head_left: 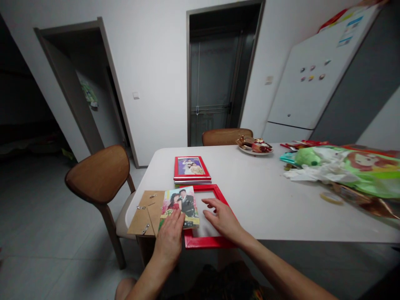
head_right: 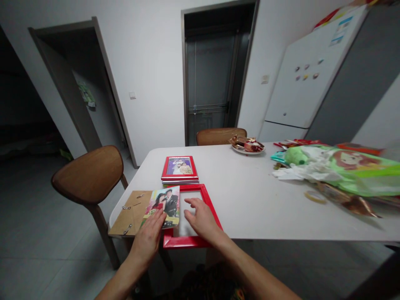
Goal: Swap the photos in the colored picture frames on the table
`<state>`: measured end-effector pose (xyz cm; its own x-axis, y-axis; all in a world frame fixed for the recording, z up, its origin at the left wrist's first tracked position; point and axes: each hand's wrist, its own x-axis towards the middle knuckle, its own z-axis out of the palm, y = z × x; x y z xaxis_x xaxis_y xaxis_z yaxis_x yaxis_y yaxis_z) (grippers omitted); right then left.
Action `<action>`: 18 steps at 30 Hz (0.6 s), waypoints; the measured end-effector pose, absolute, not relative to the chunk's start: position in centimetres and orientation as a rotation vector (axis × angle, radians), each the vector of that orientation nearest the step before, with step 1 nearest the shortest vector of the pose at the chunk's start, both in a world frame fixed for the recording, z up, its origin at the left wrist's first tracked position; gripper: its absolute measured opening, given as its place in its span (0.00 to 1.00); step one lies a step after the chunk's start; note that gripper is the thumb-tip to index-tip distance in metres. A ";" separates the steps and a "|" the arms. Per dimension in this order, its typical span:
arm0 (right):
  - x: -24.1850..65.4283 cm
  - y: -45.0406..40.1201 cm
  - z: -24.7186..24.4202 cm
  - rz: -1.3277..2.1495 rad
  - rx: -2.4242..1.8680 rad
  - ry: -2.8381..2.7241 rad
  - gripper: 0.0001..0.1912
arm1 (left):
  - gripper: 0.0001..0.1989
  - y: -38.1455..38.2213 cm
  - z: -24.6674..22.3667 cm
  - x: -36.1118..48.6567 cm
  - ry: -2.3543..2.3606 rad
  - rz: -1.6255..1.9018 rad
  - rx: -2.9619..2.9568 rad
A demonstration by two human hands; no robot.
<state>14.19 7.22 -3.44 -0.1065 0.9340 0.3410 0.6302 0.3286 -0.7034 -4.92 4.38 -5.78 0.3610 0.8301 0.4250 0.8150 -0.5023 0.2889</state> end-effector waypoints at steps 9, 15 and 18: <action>11.6 7.1 -2.7 1.238 -1.162 -1.386 0.17 | 0.16 5.0 1.0 -7.0 1.509 1.575 1.626; 10.4 7.2 -3.9 1.597 -0.884 -0.800 0.12 | 0.22 3.7 0.3 -2.8 0.880 1.568 0.905; 12.4 7.9 -3.7 1.423 -0.865 -0.711 0.10 | 0.24 3.0 -1.0 -1.2 0.803 1.483 0.863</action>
